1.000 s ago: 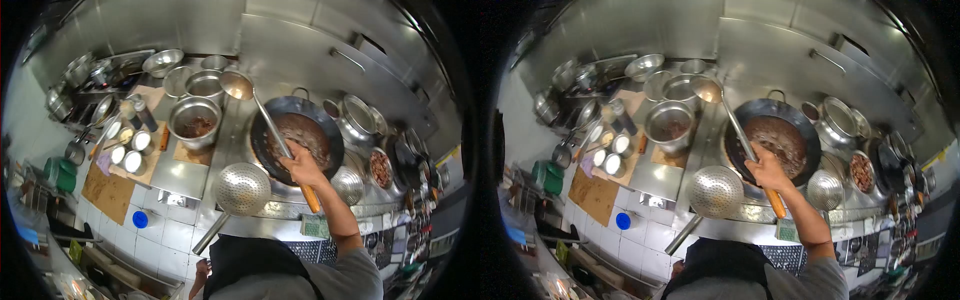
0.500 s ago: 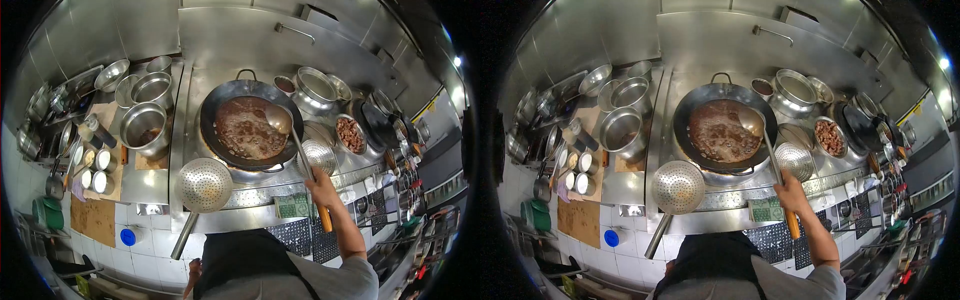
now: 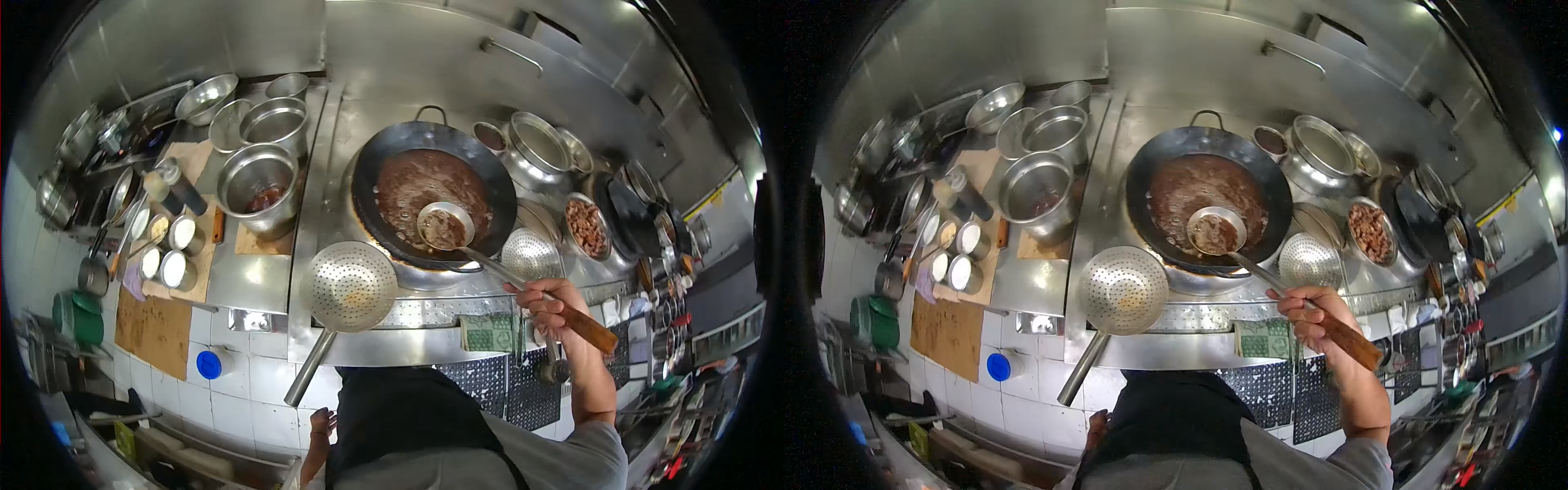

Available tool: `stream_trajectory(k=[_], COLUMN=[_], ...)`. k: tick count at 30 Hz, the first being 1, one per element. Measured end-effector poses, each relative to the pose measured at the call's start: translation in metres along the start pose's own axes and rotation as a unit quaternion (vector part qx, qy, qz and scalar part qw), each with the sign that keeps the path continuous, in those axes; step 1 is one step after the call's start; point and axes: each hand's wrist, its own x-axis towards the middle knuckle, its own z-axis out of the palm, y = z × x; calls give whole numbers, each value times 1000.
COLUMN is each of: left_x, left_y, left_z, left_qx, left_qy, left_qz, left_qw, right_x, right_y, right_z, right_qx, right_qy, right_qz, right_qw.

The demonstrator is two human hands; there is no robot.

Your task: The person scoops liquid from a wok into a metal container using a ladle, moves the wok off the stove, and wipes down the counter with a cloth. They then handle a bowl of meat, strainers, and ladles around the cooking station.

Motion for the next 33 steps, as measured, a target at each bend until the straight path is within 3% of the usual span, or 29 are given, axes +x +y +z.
stream_trajectory(k=[8, 12, 18, 21, 23, 24, 25, 27, 30, 33], left_x=[-2, 0, 2, 1, -1, -2, -3, -4, -6, -9], left_y=[-32, -49, -56, -53, -49, -46, -44, -41, -36, -32], left_z=[-4, -10, -15, -14, -15, -15, -15, -17, -17, -18], left_qx=[-55, -89, -102, -94, -88, -82, -77, -59, -26, 41], left_qy=[7, 16, 21, 21, 23, 23, 22, 23, 18, 13], left_qz=[-1, -10, -5, 5, 15, 21, 27, 38, 59, 101], left_qw=[998, 996, 995, 995, 996, 996, 996, 997, 998, 994], right_x=[33, 56, 143, 174, 192, 198, 211, 213, 198, 168], right_y=[3, 22, 38, 72, 93, 96, 100, 98, 84, 58], right_z=[64, 125, 179, 200, 203, 204, 195, 180, 157, 131], right_qx=[-84, -155, -292, -446, -561, -686, -682, -721, -723, -706], right_qy=[-72, -68, -180, -112, -111, -92, -101, -133, -115, -32], right_qz=[42, -4, 57, -21, -95, -142, -161, -219, -283, -324], right_qw=[993, 986, 938, 888, 815, 708, 706, 644, 620, 629])
